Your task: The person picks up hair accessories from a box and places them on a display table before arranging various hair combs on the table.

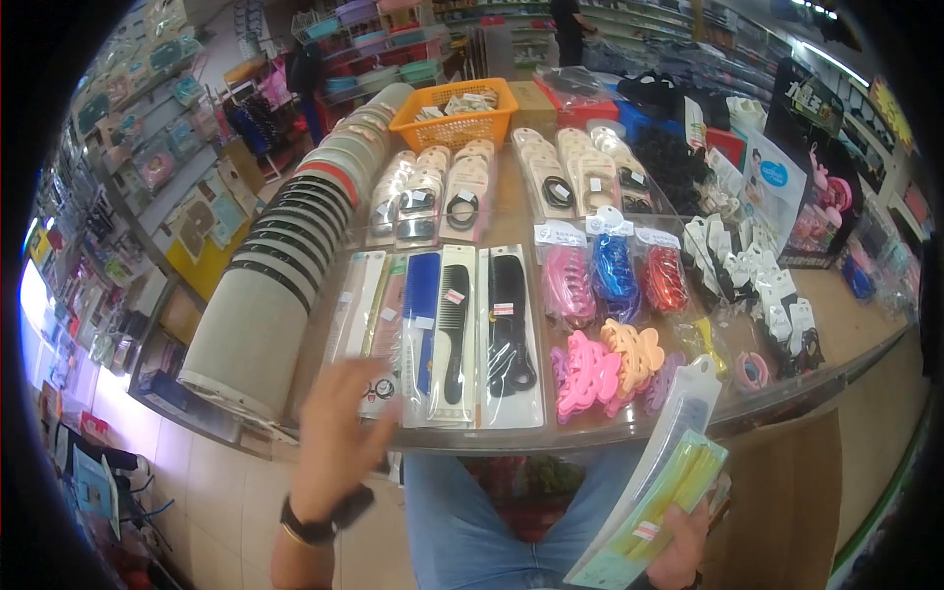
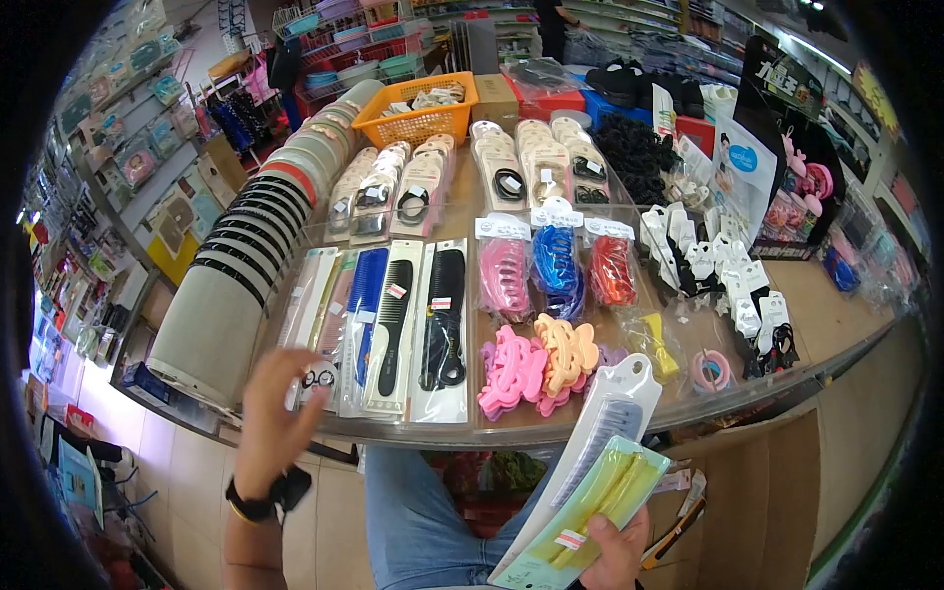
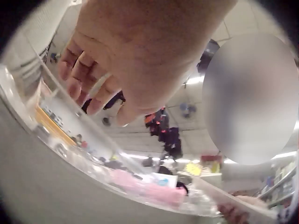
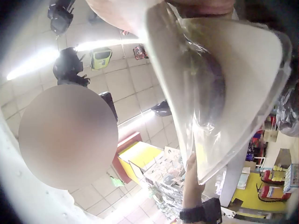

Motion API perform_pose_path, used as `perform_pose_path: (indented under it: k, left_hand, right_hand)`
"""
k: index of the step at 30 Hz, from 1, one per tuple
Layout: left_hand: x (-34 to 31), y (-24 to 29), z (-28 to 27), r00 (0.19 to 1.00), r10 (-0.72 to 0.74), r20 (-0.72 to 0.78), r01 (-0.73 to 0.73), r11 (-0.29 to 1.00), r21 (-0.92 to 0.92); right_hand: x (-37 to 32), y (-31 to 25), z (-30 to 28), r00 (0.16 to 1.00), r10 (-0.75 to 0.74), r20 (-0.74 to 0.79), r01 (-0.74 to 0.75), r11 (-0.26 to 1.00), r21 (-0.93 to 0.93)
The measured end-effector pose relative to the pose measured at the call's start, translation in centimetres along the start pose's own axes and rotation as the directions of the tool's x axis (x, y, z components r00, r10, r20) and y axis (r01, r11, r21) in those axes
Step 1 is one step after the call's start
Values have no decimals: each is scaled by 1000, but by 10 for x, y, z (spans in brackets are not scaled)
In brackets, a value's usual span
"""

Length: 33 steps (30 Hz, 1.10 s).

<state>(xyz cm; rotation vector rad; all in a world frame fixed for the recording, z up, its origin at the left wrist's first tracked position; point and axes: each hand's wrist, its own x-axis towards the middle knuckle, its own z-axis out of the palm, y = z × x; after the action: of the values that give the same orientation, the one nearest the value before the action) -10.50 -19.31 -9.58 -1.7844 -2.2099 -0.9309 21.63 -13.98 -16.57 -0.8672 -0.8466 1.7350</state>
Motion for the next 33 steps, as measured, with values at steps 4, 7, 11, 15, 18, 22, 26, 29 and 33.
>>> perform_pose_path:
  k: [4,7,11,15,18,22,26,29,33]
  left_hand:
    - [-32,56,19,887,197,418,41,868,-495]
    - [-40,81,29,881,354,313,-65,747,-661]
    - [-46,97,28,889,285,359,97,648,-756]
    - [-65,97,47,899,206,386,183,623,-761]
    - [-73,93,51,897,131,423,264,609,-748]
    - [-85,86,62,906,55,420,347,475,-809]
    - [-95,78,62,871,-170,460,490,358,-795]
    - [-79,60,48,885,-210,416,466,409,-785]
    - [-32,33,11,889,-362,281,421,402,-813]
  right_hand:
    - [1,8,4,994,-58,89,52,996,69]
    - [3,9,9,982,-53,180,37,995,91]
    - [1,13,13,979,14,205,-19,1000,21]
    - [1,11,24,963,71,260,-72,997,-3]
    - [1,13,26,962,57,268,-58,998,-7]
    - [2,14,27,959,89,271,-71,995,-75]
    - [2,13,27,965,104,240,-89,993,-73]
    - [0,13,21,985,80,153,-64,992,-106]
    - [1,16,3,989,77,125,-72,996,-46]
